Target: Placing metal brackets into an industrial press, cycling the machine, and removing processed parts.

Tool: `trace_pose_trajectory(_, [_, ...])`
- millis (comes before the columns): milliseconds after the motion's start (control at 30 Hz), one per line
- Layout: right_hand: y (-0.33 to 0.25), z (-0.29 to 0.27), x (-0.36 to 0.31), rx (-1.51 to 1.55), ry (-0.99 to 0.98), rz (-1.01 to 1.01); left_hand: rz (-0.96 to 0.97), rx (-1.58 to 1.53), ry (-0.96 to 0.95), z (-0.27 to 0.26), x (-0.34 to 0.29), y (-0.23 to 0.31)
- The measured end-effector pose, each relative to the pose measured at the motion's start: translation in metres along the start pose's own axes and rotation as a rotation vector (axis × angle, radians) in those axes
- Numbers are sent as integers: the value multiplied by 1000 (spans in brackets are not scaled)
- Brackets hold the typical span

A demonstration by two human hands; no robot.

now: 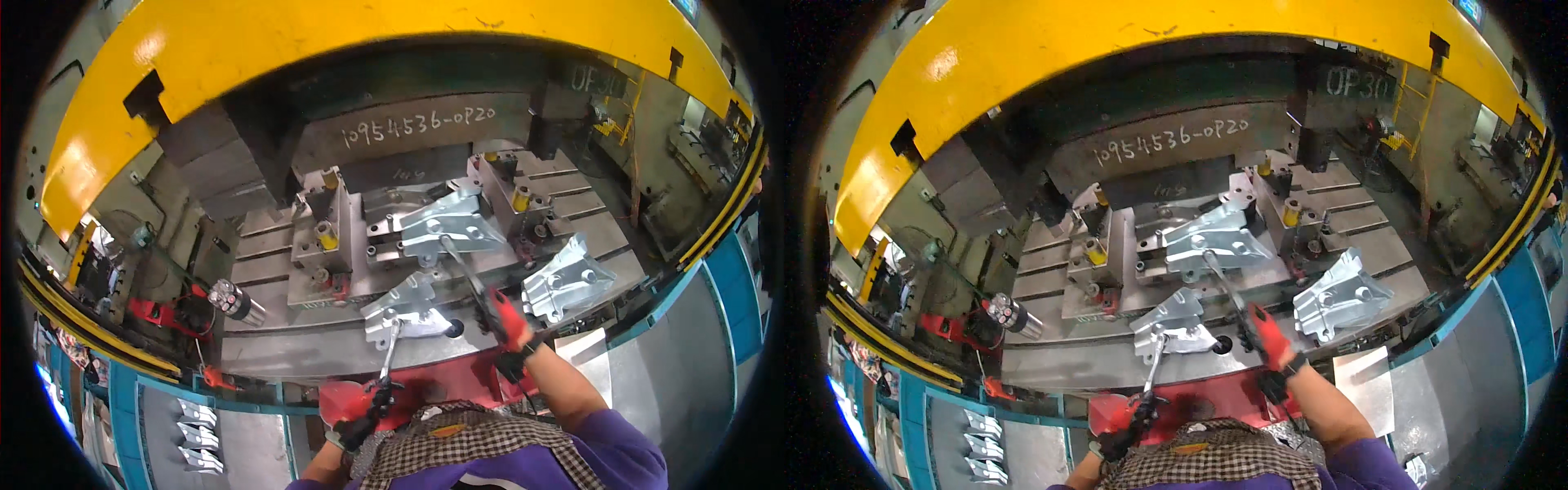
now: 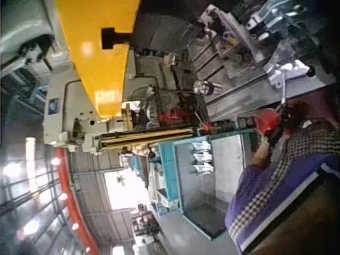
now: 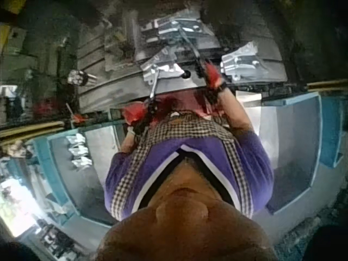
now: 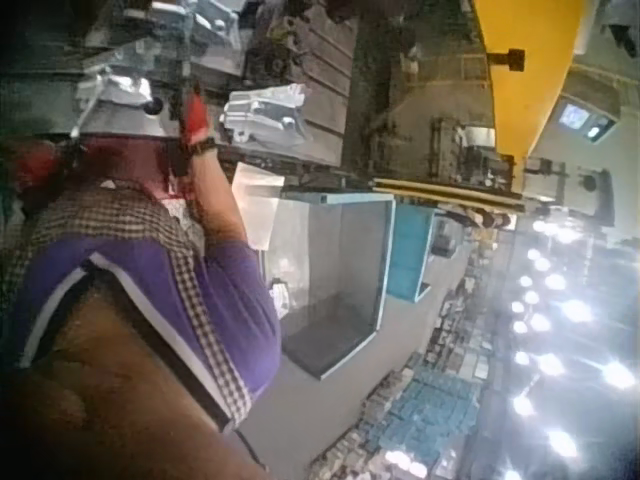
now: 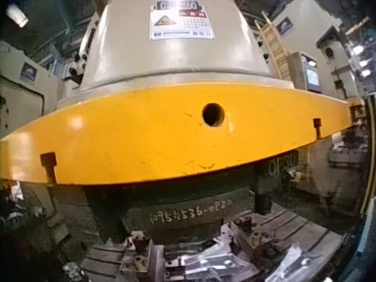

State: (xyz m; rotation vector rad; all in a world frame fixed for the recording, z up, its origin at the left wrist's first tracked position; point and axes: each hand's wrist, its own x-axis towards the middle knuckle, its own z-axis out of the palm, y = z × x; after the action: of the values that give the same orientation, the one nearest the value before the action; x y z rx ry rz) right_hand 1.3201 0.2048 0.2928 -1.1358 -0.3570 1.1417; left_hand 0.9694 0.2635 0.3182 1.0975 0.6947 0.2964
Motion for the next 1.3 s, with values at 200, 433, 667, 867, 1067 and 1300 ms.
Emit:
trace_pose_trajectory(200, [7,62,131,-86,-43,75,-83,123,-34,-70,1,-68])
trace_pose_trajectory(433, [-17,56,190,-648,126,-96,-200,320,-172,-107,10,-99])
trace_pose_trajectory(667, [-8,29,98,-1059,139,-401,119,540,-221,-108,-21,-105])
trace_pose_trajectory(867, [22,-76,-106,-768,-469,-8,228,986,-158,-71,-72,-58])
trace_pose_trajectory(1067, [64,-119,-203,-1577,-359,-173,204,1546,11,-74,-75,-75])
trace_pose_trajectory(1300, [87,-112,-169,-1710,-327,-127,154,1567,34,-84,-38,-118])
